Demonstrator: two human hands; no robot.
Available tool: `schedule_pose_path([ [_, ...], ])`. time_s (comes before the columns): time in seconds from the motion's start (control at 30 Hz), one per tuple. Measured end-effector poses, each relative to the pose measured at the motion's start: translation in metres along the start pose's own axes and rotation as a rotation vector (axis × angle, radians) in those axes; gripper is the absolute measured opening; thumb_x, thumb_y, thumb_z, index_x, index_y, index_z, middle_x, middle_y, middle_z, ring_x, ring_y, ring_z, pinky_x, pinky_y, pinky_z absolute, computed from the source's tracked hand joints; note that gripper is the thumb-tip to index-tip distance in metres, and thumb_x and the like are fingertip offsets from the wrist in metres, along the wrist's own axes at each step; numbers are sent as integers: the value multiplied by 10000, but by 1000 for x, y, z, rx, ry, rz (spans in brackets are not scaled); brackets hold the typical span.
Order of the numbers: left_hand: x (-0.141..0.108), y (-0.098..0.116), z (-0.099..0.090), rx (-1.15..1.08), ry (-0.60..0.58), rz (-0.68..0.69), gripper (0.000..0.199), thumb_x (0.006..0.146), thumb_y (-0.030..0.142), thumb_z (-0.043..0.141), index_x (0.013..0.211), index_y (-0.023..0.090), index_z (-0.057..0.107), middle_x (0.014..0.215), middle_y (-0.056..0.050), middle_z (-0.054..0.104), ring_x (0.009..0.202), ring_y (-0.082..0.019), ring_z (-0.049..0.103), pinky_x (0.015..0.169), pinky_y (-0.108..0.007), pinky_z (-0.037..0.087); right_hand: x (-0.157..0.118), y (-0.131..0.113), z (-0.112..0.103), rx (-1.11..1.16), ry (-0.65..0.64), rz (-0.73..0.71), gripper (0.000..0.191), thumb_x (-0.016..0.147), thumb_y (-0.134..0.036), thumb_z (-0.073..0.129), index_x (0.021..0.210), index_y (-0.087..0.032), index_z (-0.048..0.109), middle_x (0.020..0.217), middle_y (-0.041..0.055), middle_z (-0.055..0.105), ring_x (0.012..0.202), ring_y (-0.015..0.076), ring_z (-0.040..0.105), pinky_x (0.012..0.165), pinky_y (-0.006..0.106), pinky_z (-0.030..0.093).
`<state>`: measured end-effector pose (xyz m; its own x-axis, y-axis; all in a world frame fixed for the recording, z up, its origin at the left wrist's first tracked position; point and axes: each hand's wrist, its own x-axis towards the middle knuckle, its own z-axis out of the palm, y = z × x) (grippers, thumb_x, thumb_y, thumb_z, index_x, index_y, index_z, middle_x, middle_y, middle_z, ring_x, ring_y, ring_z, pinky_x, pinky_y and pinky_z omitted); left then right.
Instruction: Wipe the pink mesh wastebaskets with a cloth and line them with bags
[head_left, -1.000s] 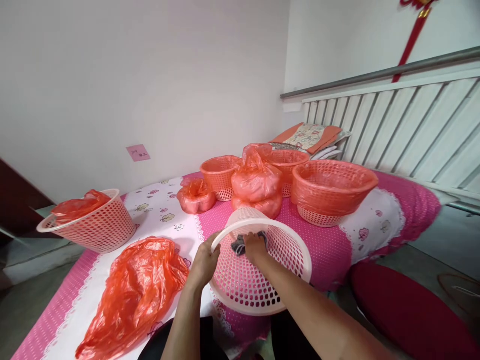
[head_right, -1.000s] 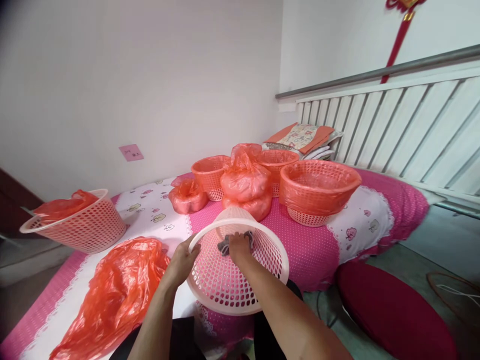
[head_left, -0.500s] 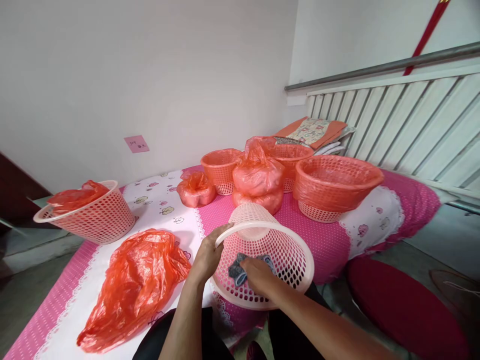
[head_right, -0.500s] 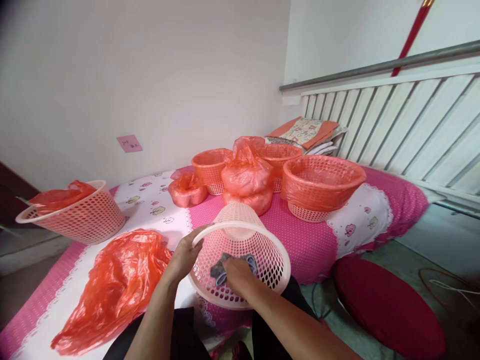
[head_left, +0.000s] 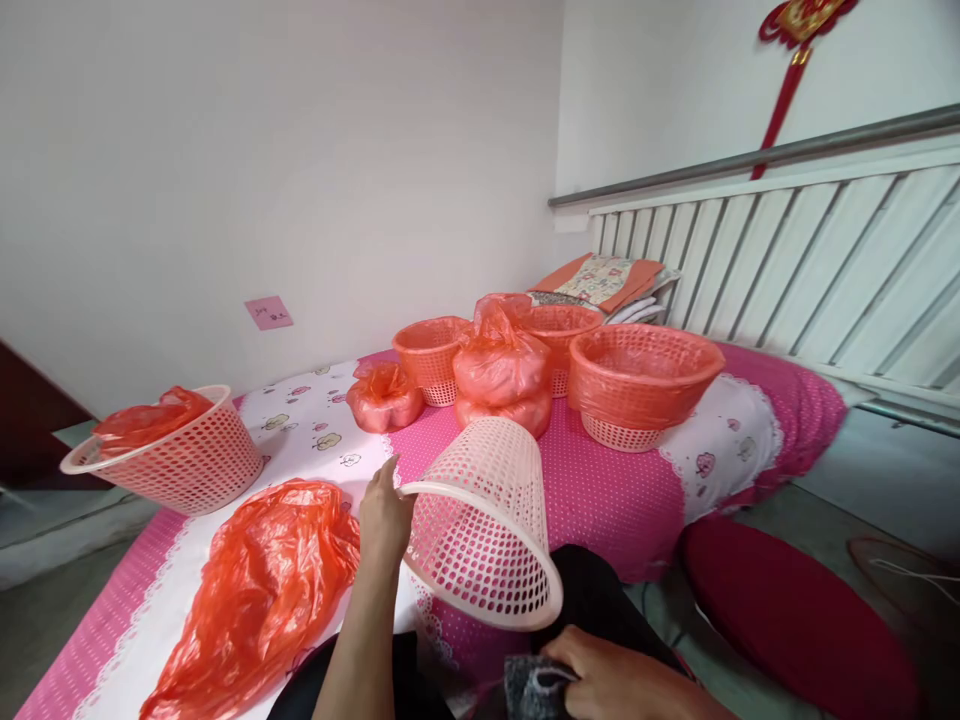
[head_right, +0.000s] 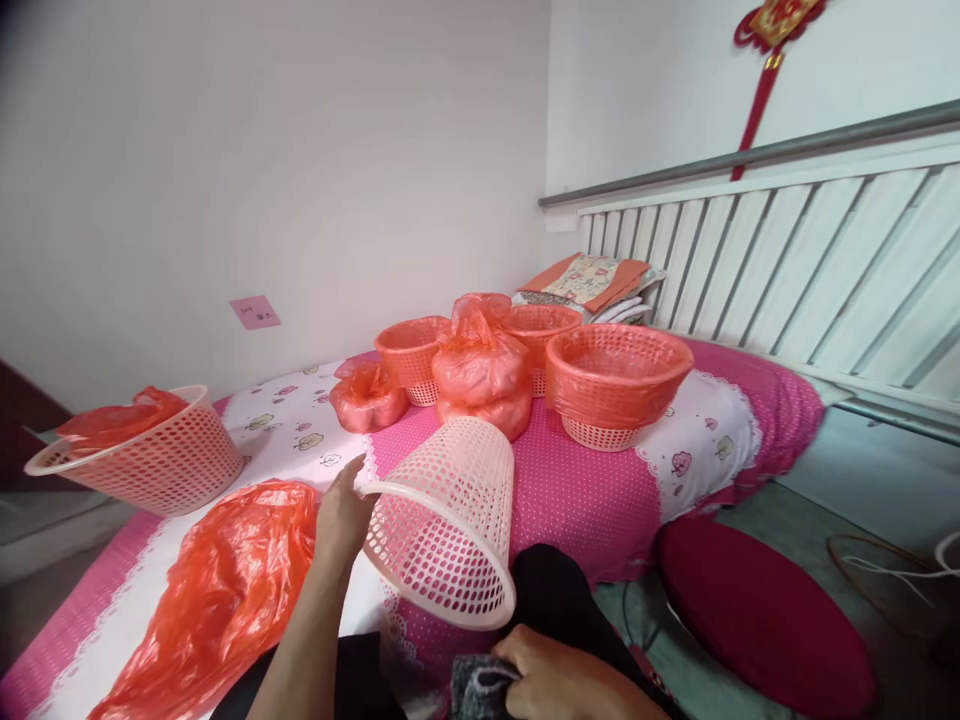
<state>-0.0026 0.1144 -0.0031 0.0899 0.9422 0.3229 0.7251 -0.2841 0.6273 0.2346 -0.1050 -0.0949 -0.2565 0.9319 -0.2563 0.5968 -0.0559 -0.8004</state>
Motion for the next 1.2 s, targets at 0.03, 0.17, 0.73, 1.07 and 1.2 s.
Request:
schedule_pose_path([
  [0.03, 1, 0, -1, 24, 33, -22, 619, 866, 173, 644, 1476, 124, 554, 1434, -249, 633, 1280, -408, 627, 1092, -592, 458, -10, 3, -11, 51, 0, 28, 177, 704, -174, 615, 775, -245, 761, 741, -16, 703, 727, 182, 636, 656, 248, 446],
  [0.17, 2, 2, -12, 51, 111, -61, 572, 859, 218, 651, 1417, 110, 585, 1310, -230, 639, 1212, -384, 639, 1027, -553, 517, -43, 22, -55, 270, 46, 111, 171, 700, -321, 722, 848, -265, 788, 847, 3, 730, 905, 250, 662, 796, 301, 499],
  [0.73, -144, 89, 34, -509, 221, 68, 301, 880, 508, 732, 938, 219, 670, 970, -68, 696, 863, -227, 671, 813, -372, 548, -14, 18, -81, 1036, 645, -118, 193, 703, -323, 718, 880, -256, 755, 874, 51, 810, 946, 327, 758, 853, 442, 595],
  [1.07, -174, 118, 63, -732, -50, 1, 500, 868, 542, 750, 1268, 243, 736, 1312, -151, 755, 1178, -315, 730, 1013, -425, 591, -65, -6, -95, 1232, 680, -77, 296, 750, -451, 787, 963, -244, 793, 950, 75, 808, 965, 332, 765, 954, 487, 584],
  [1.2, -172, 131, 58, -1034, -186, -111, 839, 719, 572, 883, 1448, 252, 616, 1450, -188, 678, 1301, -359, 668, 1015, -443, 592, -76, -5, -86, 1285, 548, -65, 397, 726, -478, 826, 1032, -226, 799, 1040, 100, 810, 1062, 346, 750, 986, 485, 569],
])
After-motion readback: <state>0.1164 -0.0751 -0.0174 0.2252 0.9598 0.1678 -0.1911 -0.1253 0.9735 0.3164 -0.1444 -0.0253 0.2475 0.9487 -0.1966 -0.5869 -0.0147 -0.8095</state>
